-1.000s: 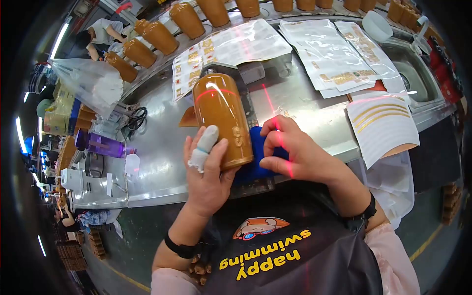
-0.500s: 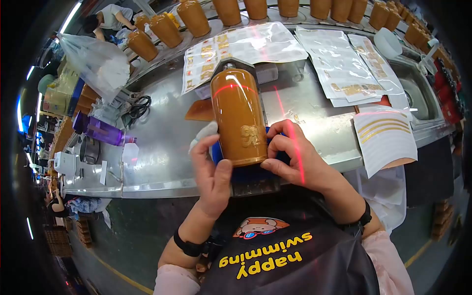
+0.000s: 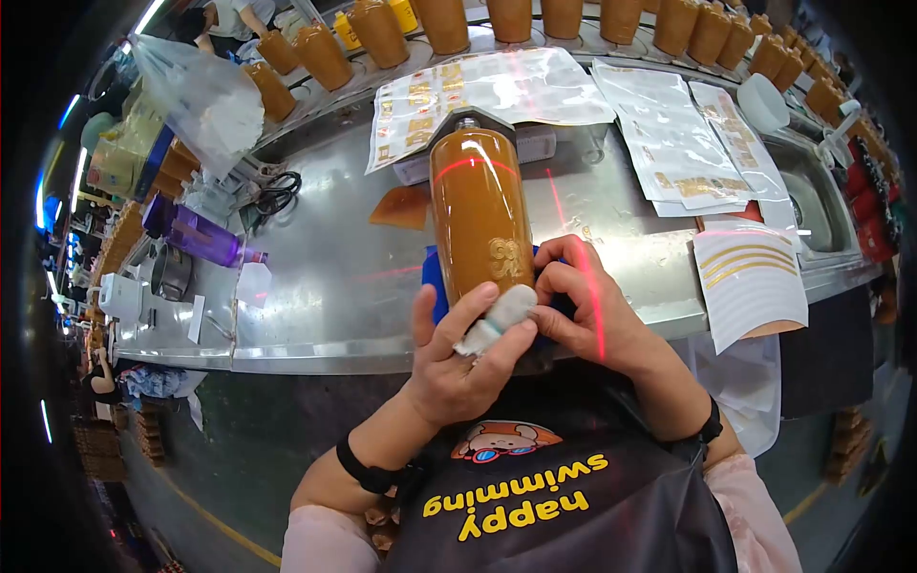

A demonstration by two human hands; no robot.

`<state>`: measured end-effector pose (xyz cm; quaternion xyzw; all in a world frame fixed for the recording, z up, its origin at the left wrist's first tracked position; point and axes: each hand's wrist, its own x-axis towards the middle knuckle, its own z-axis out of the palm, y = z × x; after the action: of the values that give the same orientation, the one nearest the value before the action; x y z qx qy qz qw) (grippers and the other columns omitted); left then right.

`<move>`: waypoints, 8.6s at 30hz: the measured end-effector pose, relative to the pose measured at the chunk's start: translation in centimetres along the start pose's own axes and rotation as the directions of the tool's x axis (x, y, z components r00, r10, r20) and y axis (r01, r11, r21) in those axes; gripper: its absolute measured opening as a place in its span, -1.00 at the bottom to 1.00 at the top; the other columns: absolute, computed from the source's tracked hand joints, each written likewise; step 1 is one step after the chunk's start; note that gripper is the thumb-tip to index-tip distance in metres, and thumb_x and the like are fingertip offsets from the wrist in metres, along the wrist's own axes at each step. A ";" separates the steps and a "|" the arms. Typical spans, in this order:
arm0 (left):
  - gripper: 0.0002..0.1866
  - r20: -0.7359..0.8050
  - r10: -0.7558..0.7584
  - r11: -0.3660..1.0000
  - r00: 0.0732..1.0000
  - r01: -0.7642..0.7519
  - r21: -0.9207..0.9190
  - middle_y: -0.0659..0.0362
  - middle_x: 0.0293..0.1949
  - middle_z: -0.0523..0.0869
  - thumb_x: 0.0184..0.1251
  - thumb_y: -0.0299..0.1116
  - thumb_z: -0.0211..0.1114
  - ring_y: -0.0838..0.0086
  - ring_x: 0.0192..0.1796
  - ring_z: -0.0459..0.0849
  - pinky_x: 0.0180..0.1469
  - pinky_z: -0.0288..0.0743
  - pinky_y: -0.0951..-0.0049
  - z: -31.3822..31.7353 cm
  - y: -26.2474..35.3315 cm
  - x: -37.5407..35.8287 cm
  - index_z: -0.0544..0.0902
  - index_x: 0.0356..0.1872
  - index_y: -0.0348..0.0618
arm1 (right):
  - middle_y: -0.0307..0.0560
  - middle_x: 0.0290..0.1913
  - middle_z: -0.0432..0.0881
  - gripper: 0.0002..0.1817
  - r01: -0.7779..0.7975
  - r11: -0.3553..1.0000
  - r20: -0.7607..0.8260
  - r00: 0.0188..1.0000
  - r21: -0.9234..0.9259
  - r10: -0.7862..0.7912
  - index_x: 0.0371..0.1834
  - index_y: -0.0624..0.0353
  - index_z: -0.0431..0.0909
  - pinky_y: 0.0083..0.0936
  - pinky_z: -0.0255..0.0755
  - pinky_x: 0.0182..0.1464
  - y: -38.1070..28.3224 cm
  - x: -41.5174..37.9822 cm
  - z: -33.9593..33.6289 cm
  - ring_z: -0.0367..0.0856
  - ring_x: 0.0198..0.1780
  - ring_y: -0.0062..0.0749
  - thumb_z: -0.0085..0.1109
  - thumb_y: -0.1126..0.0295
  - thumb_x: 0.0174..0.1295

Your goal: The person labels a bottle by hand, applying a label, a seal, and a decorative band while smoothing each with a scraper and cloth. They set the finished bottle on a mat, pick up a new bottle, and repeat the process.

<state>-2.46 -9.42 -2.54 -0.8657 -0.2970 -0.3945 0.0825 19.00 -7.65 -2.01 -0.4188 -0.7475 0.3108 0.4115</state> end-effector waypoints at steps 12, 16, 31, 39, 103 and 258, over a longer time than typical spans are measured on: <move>-0.31 0.250 -0.621 0.318 0.743 0.530 -0.786 -0.06 0.29 0.41 0.41 -0.09 0.27 0.19 0.40 0.28 0.45 0.06 0.26 0.2 -2.5 -0.3 0.27 0.35 -0.36 | 0.01 -0.01 0.41 -0.73 -0.025 1.000 0.046 0.999 -0.014 0.026 -0.38 0.16 0.49 -0.28 0.30 0.18 -0.2 0.1 -0.1 0.36 0.11 -0.09 0.44 0.32 0.12; -0.33 0.262 -0.626 0.399 0.735 0.590 -0.702 -0.02 0.30 0.32 0.46 -0.14 0.21 0.29 0.41 0.24 0.47 0.01 0.31 0.8 -2.2 -0.2 0.18 0.37 -0.37 | 0.00 0.00 0.41 -0.73 -0.042 0.999 0.052 0.998 -0.011 0.043 -0.39 0.16 0.48 -0.29 0.30 0.18 -0.4 0.0 -0.1 0.36 0.11 -0.10 0.44 0.32 0.12; -0.27 0.310 -0.648 0.285 0.696 0.599 -0.749 -0.03 0.25 0.32 0.38 -0.11 0.31 0.27 0.38 0.23 0.46 0.01 0.26 0.8 -2.4 0.6 0.16 0.34 -0.35 | 0.02 -0.01 0.41 -0.72 -0.038 0.999 0.036 0.999 0.008 0.038 -0.40 0.16 0.47 -0.30 0.30 0.18 -0.3 0.1 0.0 0.37 0.10 -0.12 0.43 0.31 0.12; -0.31 0.346 -0.602 0.240 0.720 0.576 -0.781 -0.02 0.34 0.28 0.47 -0.11 0.21 0.29 0.44 0.18 0.49 -0.04 0.30 0.3 -2.8 0.3 0.14 0.40 -0.32 | 0.02 -0.01 0.41 -0.73 -0.033 0.999 0.035 0.999 0.000 0.033 -0.40 0.16 0.48 -0.29 0.30 0.19 -0.2 0.0 0.1 0.37 0.10 -0.11 0.43 0.32 0.12; -0.15 0.100 -0.286 0.958 0.953 0.288 -0.007 -0.11 0.32 0.46 0.10 -0.25 0.48 0.01 0.40 0.38 0.48 0.09 -0.05 -0.5 -1.2 2.9 0.29 0.42 -0.23 | -0.13 -0.24 0.58 -0.72 -0.268 0.896 -0.211 0.910 0.355 0.356 0.01 0.33 0.43 -0.56 0.47 -0.13 -4.1 0.8 1.4 0.50 -0.21 -0.60 0.15 0.39 0.35; -0.75 -0.006 -0.408 0.912 0.913 0.407 0.041 -0.01 -0.29 0.72 0.28 -0.28 0.28 0.02 -0.29 0.64 -0.18 0.53 0.11 -0.9 -3.5 -5.1 0.68 -0.09 -0.16 | -0.04 -0.31 0.69 -0.68 -0.320 0.919 -0.190 0.912 0.229 0.364 -0.03 0.30 0.57 -0.52 0.51 -0.17 2.9 -3.7 -4.1 0.65 -0.28 -0.45 0.28 0.41 0.16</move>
<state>-7.70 -9.26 -5.97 -0.7834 -0.4790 -0.3957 0.0160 24.84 -9.06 -3.71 -0.5348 -0.5760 0.3988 0.4724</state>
